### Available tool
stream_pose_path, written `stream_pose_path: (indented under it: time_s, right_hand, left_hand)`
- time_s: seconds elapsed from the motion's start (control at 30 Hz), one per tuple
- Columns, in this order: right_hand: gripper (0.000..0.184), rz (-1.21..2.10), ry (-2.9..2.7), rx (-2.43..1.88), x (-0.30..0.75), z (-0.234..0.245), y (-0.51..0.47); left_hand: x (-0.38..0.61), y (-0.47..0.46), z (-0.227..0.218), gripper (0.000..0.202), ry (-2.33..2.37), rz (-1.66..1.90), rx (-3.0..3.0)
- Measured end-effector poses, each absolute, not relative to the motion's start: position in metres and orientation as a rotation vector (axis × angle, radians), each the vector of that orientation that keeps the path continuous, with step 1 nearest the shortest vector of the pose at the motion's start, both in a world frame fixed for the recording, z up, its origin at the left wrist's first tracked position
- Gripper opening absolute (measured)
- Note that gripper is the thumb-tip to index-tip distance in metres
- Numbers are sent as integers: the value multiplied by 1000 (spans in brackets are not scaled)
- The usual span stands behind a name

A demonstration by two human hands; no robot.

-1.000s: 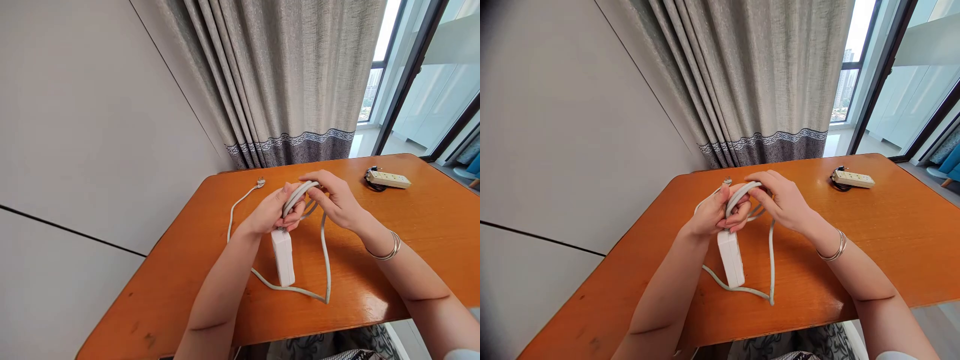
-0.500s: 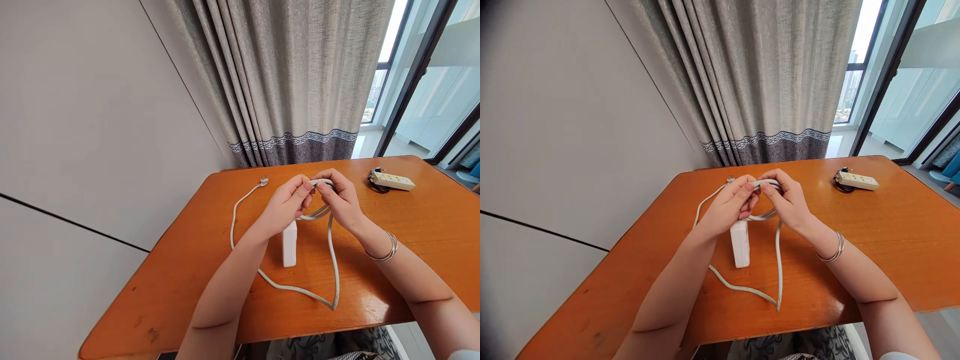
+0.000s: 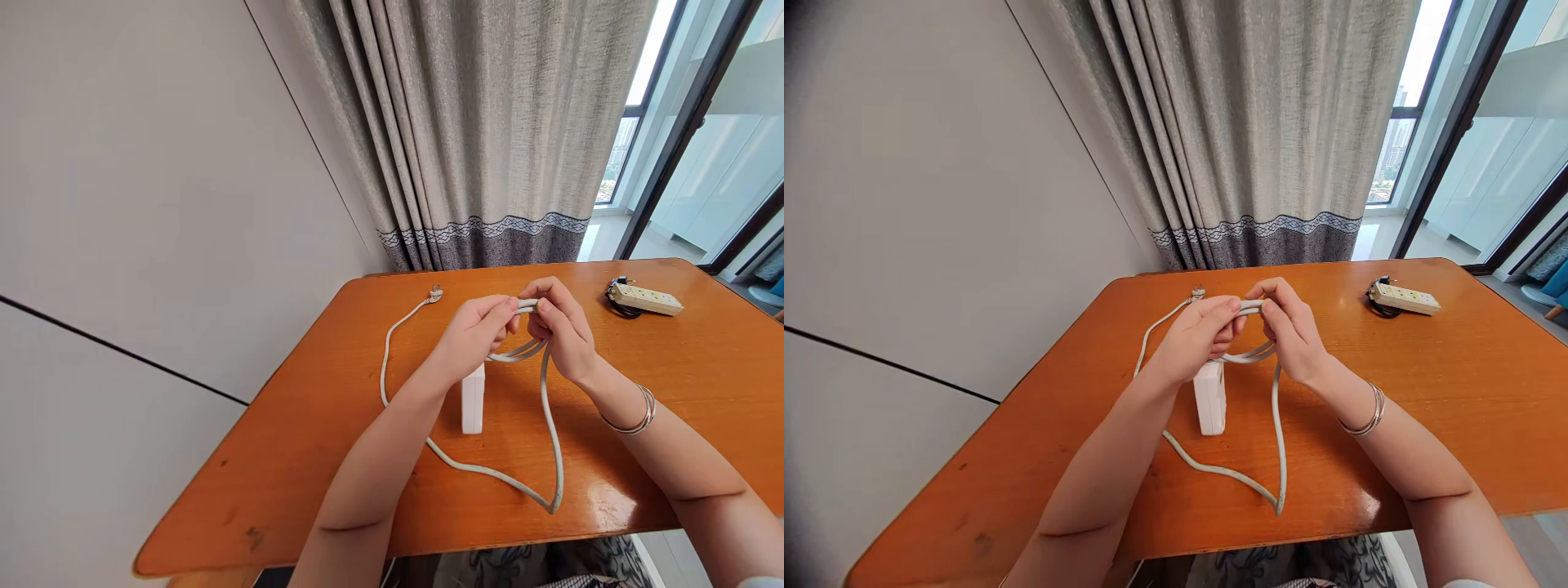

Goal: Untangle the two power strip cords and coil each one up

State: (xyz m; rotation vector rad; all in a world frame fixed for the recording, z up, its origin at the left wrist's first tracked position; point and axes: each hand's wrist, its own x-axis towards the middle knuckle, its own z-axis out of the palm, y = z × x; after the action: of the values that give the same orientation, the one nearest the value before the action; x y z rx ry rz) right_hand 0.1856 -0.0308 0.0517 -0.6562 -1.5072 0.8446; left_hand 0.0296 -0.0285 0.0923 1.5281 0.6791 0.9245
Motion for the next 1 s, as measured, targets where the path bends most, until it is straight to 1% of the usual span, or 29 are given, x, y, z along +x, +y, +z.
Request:
stream_pose_path:
  time_s: [0.1, 0.27, 0.43, 0.57, 0.67, 0.73, 0.8, 0.87, 0.93, 1.0]
  right_hand:
    - [32, 833, -1506, -624, 186, 54, -33]
    - [39, 925, -1457, -506, 181, 56, -32]
    - [48, 959, -1569, -612, 173, 47, -26]
    - [44, 901, -1770, -816, 179, 52, -26]
    - [39, 793, -2078, -1062, 183, 63, -31]
    - [45, 638, -2301, -1292, 181, 68, -36]
    - [56, 403, -2436, -1561, 175, 69, -40]
    - [67, 203, -2465, -1736, 168, 67, -45]
    - [72, 191, -2444, -1782, 162, 66, -50]
    - [70, 293, -2389, -1760, 158, 67, -55]
  left_hand:
    - [32, -30, 93, 54, 646, 968, 1457]
    - [32, -34, 99, 55, 614, 1116, 1252]
    - [27, -33, 107, 54, 683, 1353, 1073]
    - [30, -31, 108, 51, 678, 1460, 991]
    - [30, -29, 109, 50, 650, 1565, 880]
    - [28, -27, 110, 49, 624, 1662, 787]
    - [26, -23, 111, 47, 592, 1745, 706]
    - [24, -20, 111, 46, 563, 1791, 661]
    - [23, -18, 111, 46, 546, 1823, 652]
    - [24, -16, 109, 46, 544, 1857, 665]
